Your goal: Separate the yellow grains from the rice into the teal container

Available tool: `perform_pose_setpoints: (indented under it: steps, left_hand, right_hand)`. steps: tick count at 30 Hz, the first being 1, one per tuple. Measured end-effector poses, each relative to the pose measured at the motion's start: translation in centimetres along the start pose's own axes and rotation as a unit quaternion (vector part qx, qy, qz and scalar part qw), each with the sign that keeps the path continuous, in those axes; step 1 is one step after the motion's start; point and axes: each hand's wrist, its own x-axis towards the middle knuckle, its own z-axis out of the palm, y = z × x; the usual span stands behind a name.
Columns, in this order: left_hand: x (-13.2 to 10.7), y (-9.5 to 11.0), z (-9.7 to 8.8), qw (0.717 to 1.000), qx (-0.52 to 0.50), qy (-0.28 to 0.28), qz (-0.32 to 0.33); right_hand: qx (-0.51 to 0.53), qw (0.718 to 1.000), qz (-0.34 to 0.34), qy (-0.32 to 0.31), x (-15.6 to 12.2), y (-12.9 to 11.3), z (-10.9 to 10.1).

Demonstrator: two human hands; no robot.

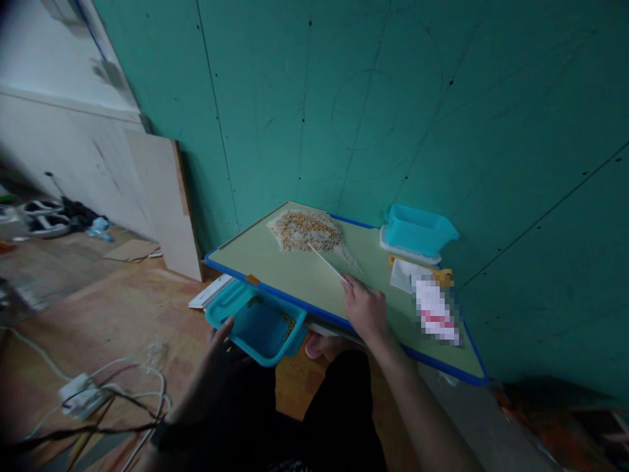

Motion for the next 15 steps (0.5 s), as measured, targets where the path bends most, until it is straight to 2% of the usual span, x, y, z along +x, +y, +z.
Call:
perform_pose_setpoints:
  steps: [3, 7, 11, 15]
  left_hand:
    - [0.2, 0.1, -0.2, 1.000, -0.004, 0.004, -0.014]
    - [0.5, 0.2, -0.3, 1.000, -0.009, 0.003, -0.022]
    - [0.8, 0.1, -0.5, 0.999, -0.024, 0.003, -0.038]
    - [1.4, -0.2, -0.8, 0.999, -0.017, 0.006, -0.044]
  right_hand:
    - [0.024, 0.999, 0.007, -0.028, 0.1, 0.0, 0.2]
    - [0.025, 0.996, 0.069, -0.059, 1.6, 0.8, -0.4]
    - [0.018, 0.991, 0.121, -0.048, 2.3, 1.7, -1.6]
    - [0.034, 0.991, 0.130, -0.017, 0.5, 2.5, -3.5]
